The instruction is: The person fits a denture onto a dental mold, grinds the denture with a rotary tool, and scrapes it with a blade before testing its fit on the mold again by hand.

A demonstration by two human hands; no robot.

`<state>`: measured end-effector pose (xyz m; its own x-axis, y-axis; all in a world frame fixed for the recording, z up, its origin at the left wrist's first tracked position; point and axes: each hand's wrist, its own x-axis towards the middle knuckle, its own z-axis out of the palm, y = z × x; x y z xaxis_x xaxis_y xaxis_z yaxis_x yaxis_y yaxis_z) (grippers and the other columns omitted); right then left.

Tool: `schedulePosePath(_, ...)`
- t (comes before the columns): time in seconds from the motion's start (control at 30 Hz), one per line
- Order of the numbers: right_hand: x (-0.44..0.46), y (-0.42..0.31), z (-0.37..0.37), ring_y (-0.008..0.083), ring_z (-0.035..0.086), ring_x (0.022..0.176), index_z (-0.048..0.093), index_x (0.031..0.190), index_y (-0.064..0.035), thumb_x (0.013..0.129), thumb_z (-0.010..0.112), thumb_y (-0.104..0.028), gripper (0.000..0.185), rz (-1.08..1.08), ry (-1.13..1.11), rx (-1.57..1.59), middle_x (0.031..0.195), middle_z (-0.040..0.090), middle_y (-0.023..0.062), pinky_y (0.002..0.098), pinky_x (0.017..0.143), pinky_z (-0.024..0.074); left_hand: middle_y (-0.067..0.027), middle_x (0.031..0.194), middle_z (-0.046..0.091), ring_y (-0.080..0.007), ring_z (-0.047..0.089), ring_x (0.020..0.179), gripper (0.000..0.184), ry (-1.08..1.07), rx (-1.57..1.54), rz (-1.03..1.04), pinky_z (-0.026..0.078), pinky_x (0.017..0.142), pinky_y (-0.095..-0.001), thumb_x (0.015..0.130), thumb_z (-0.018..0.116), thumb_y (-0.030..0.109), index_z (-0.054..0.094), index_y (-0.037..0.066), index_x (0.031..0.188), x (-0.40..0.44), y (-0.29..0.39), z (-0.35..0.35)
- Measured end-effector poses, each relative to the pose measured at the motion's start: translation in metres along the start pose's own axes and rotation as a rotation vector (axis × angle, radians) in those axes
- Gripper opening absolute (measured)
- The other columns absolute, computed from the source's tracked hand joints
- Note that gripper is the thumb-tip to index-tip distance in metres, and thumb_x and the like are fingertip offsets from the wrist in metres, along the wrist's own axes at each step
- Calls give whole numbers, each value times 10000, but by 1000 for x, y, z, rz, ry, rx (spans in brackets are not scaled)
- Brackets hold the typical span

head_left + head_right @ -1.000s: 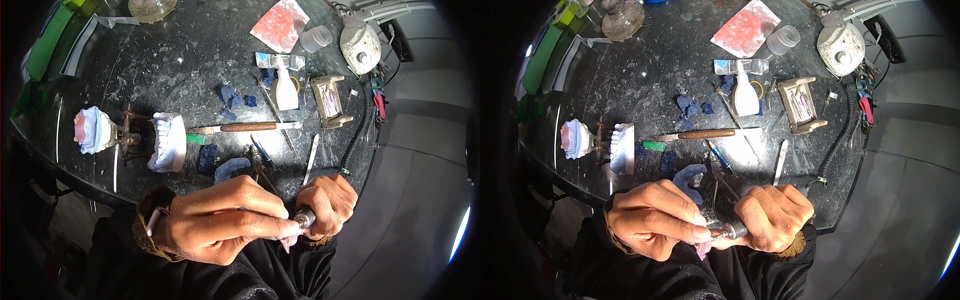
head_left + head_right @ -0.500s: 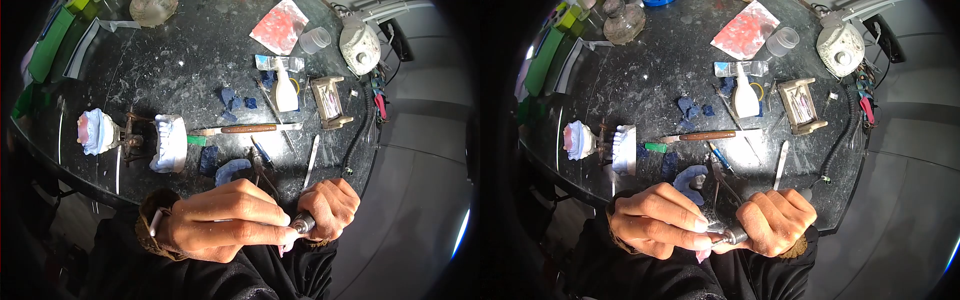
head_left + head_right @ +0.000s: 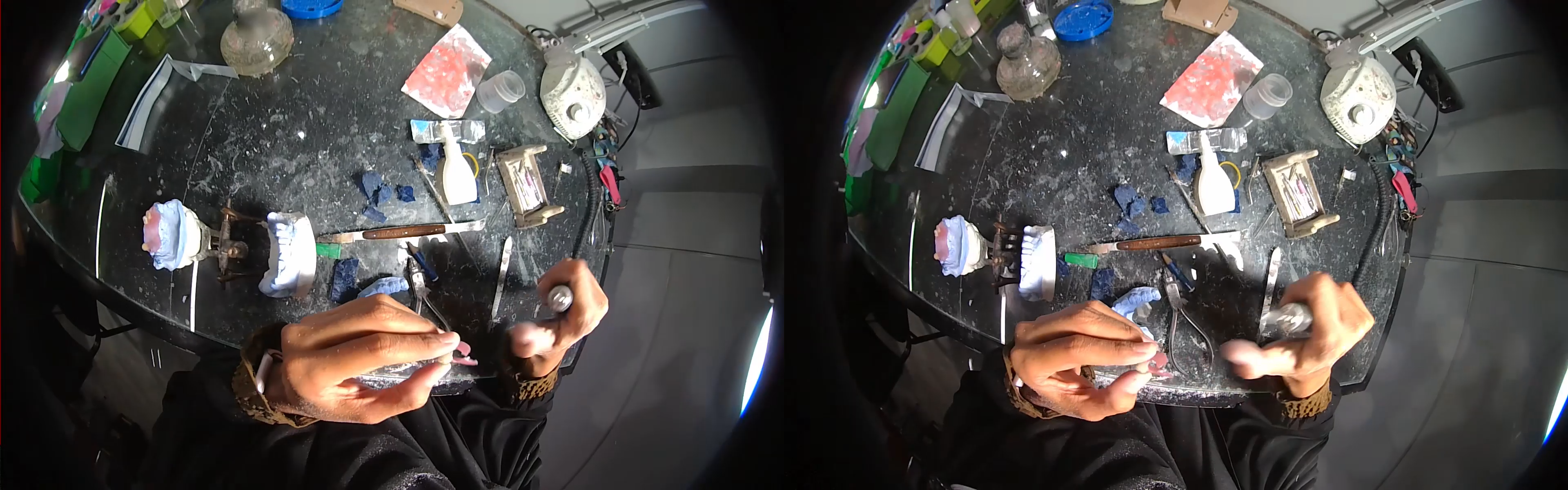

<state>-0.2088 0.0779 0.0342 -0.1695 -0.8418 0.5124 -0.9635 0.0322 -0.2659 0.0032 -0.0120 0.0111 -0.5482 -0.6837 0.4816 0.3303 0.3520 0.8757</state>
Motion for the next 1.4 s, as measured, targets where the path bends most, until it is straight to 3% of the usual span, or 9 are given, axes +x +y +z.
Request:
schedulePosePath(0.07, -2, -3, 3, 125, 410, 440, 472, 686, -26, 696, 574, -678, 660, 248, 201, 249, 568, 448, 37, 250, 445, 329, -142, 787, 658, -209, 670, 694, 233, 0, 2, 29, 562, 596, -276, 647, 729, 6, 657, -37, 865, -1, -3, -1)
schedulePosePath(0.13, -4, 2, 3, 103, 432, 569, 405, 972, 33, 787, 509, -430, 509, 260, 250, 354, 643, 476, 77, 237, 528, 351, -138, 774, 652, -203, 666, 692, 238, 3, 5, 31, 565, 600, -273, 646, 737, 4, 655, -41, 865, -2, -2, 0)
schedulePosePath(0.3, 11, 3, 3, 102, 419, 578, 393, 1023, 29, 800, 497, -168, 316, 302, 349, 362, 683, 489, 92, 239, 528, 358, -151, 759, 642, -210, 660, 697, 221, -7, -9, 6, 567, 604, -280, 652, 742, -10, 651, -56, 847, -2, 0, -1)
schedulePosePath(0.4, 29, 6, 1, 285, 576, 591, 403, 1042, 19, 788, 432, -14, 257, 343, 168, 22, 747, 566, 188, 361, 580, 454, -151, 768, 645, -208, 661, 705, 216, 0, -14, -14, 555, 608, -277, 656, 745, -27, 648, -61, 846, -2, 2, -2)
schedulePosePath(0.53, 48, 34, 20, 406, 586, 653, 397, 995, -13, 787, 495, -57, 234, 335, -63, -218, 787, 587, 230, 468, 566, 462, -146, 804, 660, -201, 669, 744, 228, 41, -31, -35, 544, 621, -270, 661, 739, -57, 651, -55, 872, -8, -1, 3)
schedulePosePath(0.8, 53, 51, 45, 318, 598, 637, 438, 958, -50, 782, 558, -50, 212, 147, -101, -361, 764, 548, 144, 412, 528, 470, -184, 826, 653, -233, 664, 770, 217, 137, -30, -28, 545, 657, -283, 658, 726, -89, 631, -88, 854, -10, 0, 3)
schedulePosePath(1.07, 50, 38, 29, 268, 509, 992, 513, 1175, -78, 794, 620, -133, 399, -7, -9, -470, 1090, 517, 113, 374, 741, 426, -159, 888, 641, -184, 660, 796, 251, 114, 62, -49, 554, 627, -233, 661, 724, -83, 637, -75, 896, -9, 2, 4)
schedulePosePath(1.2, 47, -17, -17, 249, 575, 903, 624, 1061, -72, 744, 668, -85, 320, -236, -257, 495, 1041, 587, 79, 350, 742, 472, -137, 897, 646, -161, 661, 797, 256, 120, 118, -81, 551, 609, -205, 660, 721, -84, 648, -50, 903, -8, 2, 7)
schedulePosePath(1.4, -1, -25, 8, 226, 636, 769, 668, 953, -11, 711, 707, -31, 246, -220, -251, 820, 910, 636, 100, 303, 652, 522, -116, 843, 641, -188, 657, 758, 276, -64, 214, -44, 535, 626, -266, 642, 766, -35, 646, -32, 891, -9, 6, 6)
